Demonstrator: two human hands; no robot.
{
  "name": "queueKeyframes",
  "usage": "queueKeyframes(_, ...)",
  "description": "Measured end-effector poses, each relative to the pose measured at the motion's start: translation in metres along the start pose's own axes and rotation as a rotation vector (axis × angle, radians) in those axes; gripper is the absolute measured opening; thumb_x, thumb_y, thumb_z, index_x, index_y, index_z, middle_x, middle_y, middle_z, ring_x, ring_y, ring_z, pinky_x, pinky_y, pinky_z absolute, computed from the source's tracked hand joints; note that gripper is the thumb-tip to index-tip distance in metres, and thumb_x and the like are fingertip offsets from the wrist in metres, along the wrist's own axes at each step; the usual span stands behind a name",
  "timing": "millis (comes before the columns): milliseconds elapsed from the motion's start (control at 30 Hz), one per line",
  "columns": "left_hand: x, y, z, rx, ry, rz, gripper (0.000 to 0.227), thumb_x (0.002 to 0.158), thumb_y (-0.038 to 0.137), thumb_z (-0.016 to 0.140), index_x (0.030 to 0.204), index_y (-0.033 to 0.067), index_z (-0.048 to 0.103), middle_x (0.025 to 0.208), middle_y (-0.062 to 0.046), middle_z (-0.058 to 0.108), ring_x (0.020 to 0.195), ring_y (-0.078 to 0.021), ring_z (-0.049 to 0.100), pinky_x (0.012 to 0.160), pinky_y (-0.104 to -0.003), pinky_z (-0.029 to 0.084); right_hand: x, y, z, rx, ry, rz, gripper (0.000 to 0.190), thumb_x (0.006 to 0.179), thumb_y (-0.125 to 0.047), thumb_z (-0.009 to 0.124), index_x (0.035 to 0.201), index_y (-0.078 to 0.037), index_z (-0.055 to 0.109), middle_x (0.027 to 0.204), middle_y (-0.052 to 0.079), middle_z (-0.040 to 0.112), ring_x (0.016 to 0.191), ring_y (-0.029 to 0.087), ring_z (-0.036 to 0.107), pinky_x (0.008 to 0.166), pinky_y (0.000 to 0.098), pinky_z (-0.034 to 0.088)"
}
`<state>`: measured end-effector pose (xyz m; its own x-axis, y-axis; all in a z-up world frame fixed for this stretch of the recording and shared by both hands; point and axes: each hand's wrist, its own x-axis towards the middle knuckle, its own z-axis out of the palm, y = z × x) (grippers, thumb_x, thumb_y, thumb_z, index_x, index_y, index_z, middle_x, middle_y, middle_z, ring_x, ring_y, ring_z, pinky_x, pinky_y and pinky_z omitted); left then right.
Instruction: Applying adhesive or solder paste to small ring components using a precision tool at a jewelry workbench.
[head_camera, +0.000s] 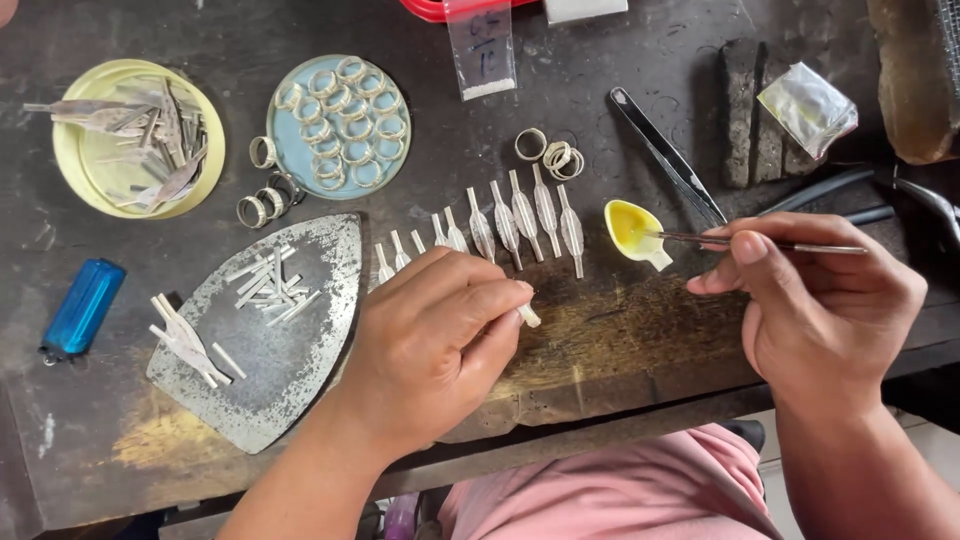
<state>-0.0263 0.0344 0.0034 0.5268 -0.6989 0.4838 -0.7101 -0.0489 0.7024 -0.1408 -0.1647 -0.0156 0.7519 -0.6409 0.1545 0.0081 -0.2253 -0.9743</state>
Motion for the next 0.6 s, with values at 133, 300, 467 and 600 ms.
queueKeyframes(133,0.0030,0.0005,-0.0011,-0.023,-0.010,-0.015,0.014,0.078,-0.008,0.061,0.086,0.0010,0.053,0.076,-0.010,0.056,0.063,-0.0224,0.052,0.061,-0.031,0.045,0.0004,-0.0043,0.0024,-0.089,-0.048,-0.014,0.005,0.091,0.011,0.051,0.093,0.016,0.050,0.078,0.025,0.056,0.058,0.024,0.059,0.056,0.0249,0.051)
queueKeyframes(300,0.0026,-0.0002,-0.0011,-0.017,-0.011,-0.016,0.015,0.078,-0.009,0.061,0.086,0.0009,0.052,0.077,-0.010,0.056,0.064,-0.0230,0.053,0.062,-0.032,0.045,-0.0011,-0.0031,0.0026,-0.154,-0.043,-0.041,0.003,0.092,0.015,0.053,0.091,0.015,0.050,0.085,0.026,0.057,0.061,0.024,0.059,0.056,0.0229,0.049)
queueKeyframes(467,0.0026,-0.0004,-0.0010,0.000,-0.002,-0.016,0.015,0.078,-0.009,0.061,0.086,0.0009,0.053,0.078,-0.010,0.057,0.065,-0.0227,0.054,0.063,-0.031,0.046,-0.0007,-0.0028,0.0029,-0.128,-0.043,-0.057,0.003,0.092,0.014,0.052,0.092,0.016,0.049,0.083,0.027,0.057,0.058,0.024,0.058,0.056,0.0250,0.049)
queueKeyframes(600,0.0011,-0.0008,-0.0006,0.034,-0.001,-0.005,0.019,0.077,-0.011,0.062,0.088,0.0020,0.054,0.078,-0.009,0.057,0.066,-0.0226,0.054,0.063,-0.031,0.046,-0.0007,-0.0008,0.0014,-0.047,-0.008,-0.025,0.005,0.091,0.010,0.052,0.092,0.015,0.051,0.078,0.026,0.056,0.056,0.024,0.057,0.053,0.0258,0.049)
